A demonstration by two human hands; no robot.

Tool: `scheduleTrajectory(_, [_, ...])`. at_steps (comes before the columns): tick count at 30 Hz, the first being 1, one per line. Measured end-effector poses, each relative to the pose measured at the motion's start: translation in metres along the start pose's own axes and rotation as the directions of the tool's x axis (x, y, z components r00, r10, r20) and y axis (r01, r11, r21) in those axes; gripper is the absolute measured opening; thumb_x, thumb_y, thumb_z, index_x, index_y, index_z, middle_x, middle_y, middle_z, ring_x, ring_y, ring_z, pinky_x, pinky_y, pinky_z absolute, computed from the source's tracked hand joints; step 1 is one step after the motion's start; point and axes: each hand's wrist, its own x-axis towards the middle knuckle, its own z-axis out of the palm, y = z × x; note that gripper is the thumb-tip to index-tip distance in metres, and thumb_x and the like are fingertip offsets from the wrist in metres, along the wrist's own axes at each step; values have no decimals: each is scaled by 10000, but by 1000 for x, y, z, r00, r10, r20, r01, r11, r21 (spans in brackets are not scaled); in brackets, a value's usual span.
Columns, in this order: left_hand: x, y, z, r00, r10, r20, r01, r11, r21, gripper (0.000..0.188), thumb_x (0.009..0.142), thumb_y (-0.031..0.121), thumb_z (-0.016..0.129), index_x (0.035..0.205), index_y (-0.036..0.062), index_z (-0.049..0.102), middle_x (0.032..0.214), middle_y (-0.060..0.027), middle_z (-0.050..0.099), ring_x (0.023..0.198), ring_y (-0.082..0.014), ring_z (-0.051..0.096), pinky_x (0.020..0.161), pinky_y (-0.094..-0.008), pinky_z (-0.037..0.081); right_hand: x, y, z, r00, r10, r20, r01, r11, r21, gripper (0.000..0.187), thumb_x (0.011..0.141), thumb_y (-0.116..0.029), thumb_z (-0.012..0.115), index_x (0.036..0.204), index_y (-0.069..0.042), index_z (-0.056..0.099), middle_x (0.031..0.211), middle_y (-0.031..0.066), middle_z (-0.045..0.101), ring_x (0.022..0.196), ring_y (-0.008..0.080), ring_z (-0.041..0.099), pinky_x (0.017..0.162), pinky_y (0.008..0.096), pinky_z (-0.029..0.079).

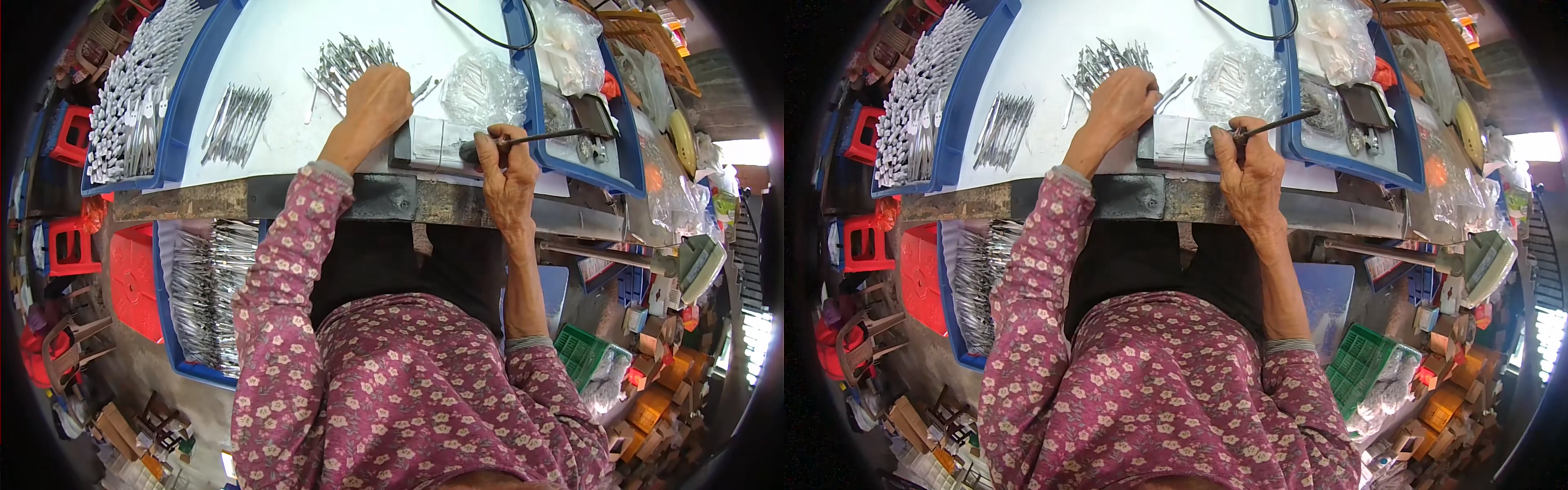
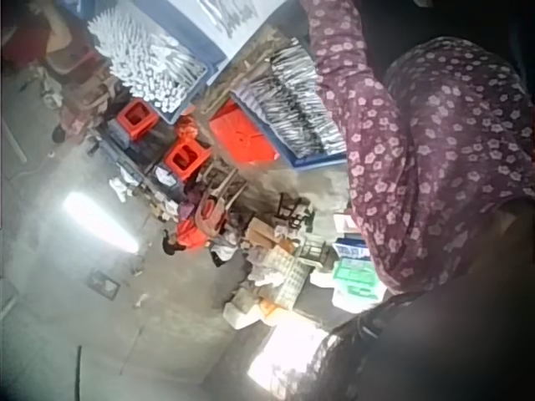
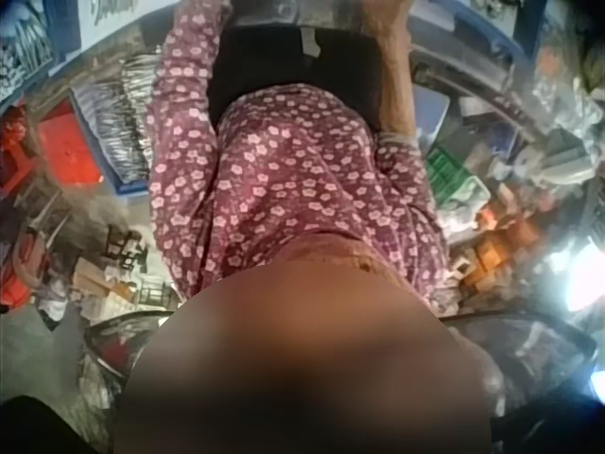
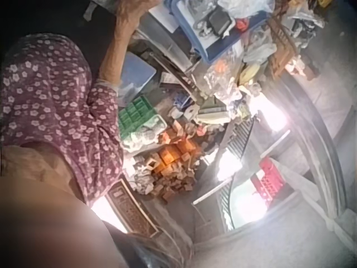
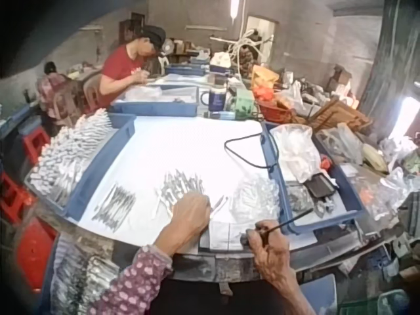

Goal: Assembling or inspecting small metal components at a workbench.

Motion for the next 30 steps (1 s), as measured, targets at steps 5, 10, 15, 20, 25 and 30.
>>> scheduleTrajectory(5, [18, 23, -5, 932, -190, 307, 118, 964, 238, 177, 694, 172, 622, 772, 12, 620, 776, -165, 625, 738, -340, 614, 624, -410, 486, 0, -2, -2, 1000, 19, 6, -19, 1000, -3, 212, 825, -124, 629, 947, -3, 505, 597, 103, 533, 507, 183, 507, 480, 312, 400])
scheduleTrajectory(10, [24, 23, -6, 909, -231, 347, 138, 953, 271, 177, 657, 100, 608, 812, 19, 634, 833, -185, 636, 793, -347, 629, 652, -415, 503, -1, -3, 1, 1000, -19, 9, 19, 1000, -20, 208, 813, -114, 637, 943, -9, 512, 588, 108, 530, 482, 207, 496, 465, 318, 389])
scheduleTrajectory(15, [25, 29, -9, 910, -229, 346, 152, 960, 236, 172, 657, 72, 588, 808, 15, 649, 836, -190, 641, 796, -348, 633, 664, -410, 508, -1, -2, 0, 998, -63, -11, 63, 997, -53, 209, 812, -115, 638, 945, -11, 514, 586, 107, 529, 484, 202, 497, 466, 315, 390])
scheduleTrajectory(20, [20, 19, -4, 921, -249, 299, 209, 965, 158, 182, 641, 81, 556, 744, -60, 609, 806, -225, 620, 764, -391, 612, 652, -424, 490, -1, -1, 0, 1000, -30, -7, 30, 999, -24, 213, 811, -116, 639, 947, -7, 517, 587, 107, 530, 487, 198, 500, 467, 315, 392])
scheduleTrajectory(25, [20, 24, -5, 933, -214, 291, 179, 974, 140, 164, 649, 62, 548, 746, -56, 609, 807, -230, 617, 761, -387, 612, 655, -424, 490, 0, -3, 0, 1000, -24, -5, 24, 999, -40, 220, 807, -112, 639, 951, 0, 516, 586, 106, 529, 490, 196, 504, 468, 314, 393])
scheduleTrajectory(30, [21, 24, -2, 947, -163, 277, 136, 984, 114, 161, 648, 50, 548, 755, -53, 609, 822, -238, 614, 765, -389, 613, 657, -425, 491, 0, 1, 2, 998, -49, -30, 48, 999, -21, 223, 807, -112, 638, 955, 1, 515, 580, 105, 526, 485, 193, 503, 463, 311, 392])
